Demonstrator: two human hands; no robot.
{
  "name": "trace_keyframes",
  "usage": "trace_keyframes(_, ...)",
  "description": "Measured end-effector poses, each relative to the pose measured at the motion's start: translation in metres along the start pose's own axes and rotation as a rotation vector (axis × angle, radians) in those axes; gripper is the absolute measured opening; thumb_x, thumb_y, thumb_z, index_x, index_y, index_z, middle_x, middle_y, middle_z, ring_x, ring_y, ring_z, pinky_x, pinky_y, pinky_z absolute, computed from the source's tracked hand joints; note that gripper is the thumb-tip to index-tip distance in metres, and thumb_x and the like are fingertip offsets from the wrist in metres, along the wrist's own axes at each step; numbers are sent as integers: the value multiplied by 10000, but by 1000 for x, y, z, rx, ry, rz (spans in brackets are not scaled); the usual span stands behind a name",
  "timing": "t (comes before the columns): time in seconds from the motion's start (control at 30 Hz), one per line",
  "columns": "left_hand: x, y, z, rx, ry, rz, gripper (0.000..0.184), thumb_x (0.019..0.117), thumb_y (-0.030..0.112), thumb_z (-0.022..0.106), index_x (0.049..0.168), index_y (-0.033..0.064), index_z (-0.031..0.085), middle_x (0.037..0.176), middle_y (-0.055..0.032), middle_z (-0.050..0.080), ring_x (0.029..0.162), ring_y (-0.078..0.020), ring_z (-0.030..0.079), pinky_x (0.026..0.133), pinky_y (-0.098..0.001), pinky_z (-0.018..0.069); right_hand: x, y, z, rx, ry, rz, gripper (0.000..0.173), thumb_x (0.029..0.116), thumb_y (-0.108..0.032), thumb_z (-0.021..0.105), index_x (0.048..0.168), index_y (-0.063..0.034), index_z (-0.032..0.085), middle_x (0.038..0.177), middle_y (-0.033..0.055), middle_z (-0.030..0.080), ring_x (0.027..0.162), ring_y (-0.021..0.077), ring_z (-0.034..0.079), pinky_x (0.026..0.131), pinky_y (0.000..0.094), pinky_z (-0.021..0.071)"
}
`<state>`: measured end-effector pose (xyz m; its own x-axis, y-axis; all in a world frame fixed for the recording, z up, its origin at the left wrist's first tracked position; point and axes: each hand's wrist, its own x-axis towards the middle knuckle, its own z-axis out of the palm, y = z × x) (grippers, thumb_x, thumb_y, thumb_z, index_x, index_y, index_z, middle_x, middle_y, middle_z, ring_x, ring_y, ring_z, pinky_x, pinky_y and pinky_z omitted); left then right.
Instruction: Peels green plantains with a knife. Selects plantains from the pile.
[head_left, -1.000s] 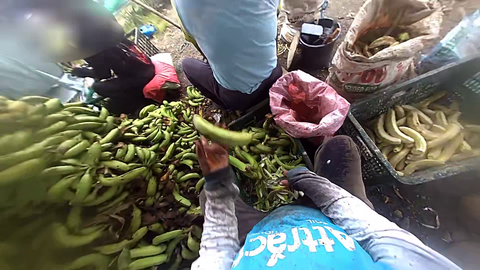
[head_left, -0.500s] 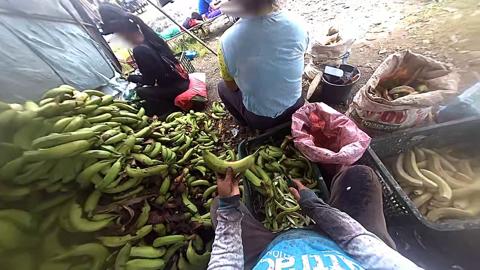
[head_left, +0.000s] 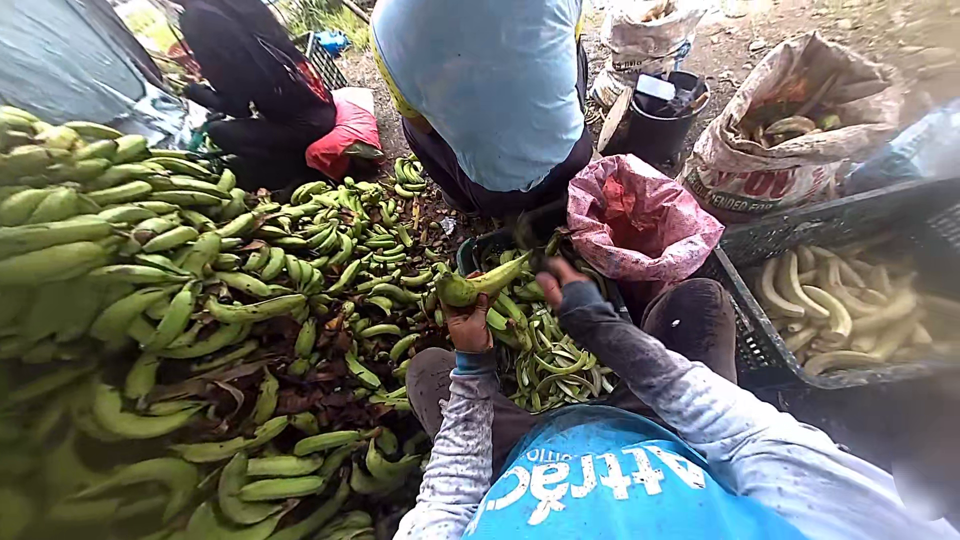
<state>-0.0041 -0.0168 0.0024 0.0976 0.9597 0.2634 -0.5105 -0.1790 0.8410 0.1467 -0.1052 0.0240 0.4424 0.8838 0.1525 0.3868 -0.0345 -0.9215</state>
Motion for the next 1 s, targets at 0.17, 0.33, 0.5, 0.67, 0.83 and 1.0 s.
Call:
trace_keyframes(0.17, 3, 18, 3, -109, -145, -88, 480, 915, 132, 726, 1317, 206, 475, 1172, -14, 727, 1019, -193, 728, 854, -392, 628, -47, 62, -2, -331, -815, 563, 569, 1097, -428, 434, 1448, 13, 511, 1415, 287, 563, 1354, 405, 531, 1142, 585, 372)
trace_keyframes(0.33, 18, -3, 22, 110, 13, -450, 413, 1129, 382, 276, 1345, 92, 475, 957, -44, 643, 794, -124, 643, 715, -314, 574, -34, 130, 6, -46, -166, 103, 482, 1037, -368, 533, 1306, 19, 634, 1150, 252, 708, 1058, 347, 703, 955, 536, 541)
trace_keyframes(0.5, 19, -6, 45, 340, -72, -531, 450, 1134, 325, 275, 1351, 51, 558, 1035, -65, 671, 833, -96, 643, 766, -290, 561, -7, 84, -38, -91, -296, -284, 510, 1006, -478, 557, 1242, -51, 706, 1143, 192, 716, 1090, 350, 684, 984, 593, 510)
trace_keyframes(0.67, -23, -8, 61, 371, -134, -414, 474, 1129, 336, 255, 1450, 69, 480, 1236, -105, 638, 1038, -117, 637, 898, -343, 550, 44, 52, -54, -497, 18, -327, 458, 930, -445, 712, 1265, -132, 723, 1098, 280, 695, 1031, 496, 667, 881, 698, 506)
trace_keyframes(0.83, -34, -15, 52, 128, 45, -401, 460, 1126, 353, 290, 1513, 123, 379, 1214, -89, 618, 983, -143, 646, 826, -343, 573, 70, 18, -61, -380, 98, -112, 530, 991, -473, 610, 1393, -128, 636, 1247, 282, 655, 1160, 492, 623, 979, 694, 446)
trace_keyframes(1.0, 19, 9, 25, 312, 46, -70, 482, 1126, 248, 301, 1551, 22, 290, 1262, -53, 624, 1003, -37, 658, 895, -245, 567, 8, 41, -22, -198, -134, -399, 447, 981, -447, 607, 1268, -122, 717, 1075, 194, 735, 987, 395, 714, 854, 652, 548)
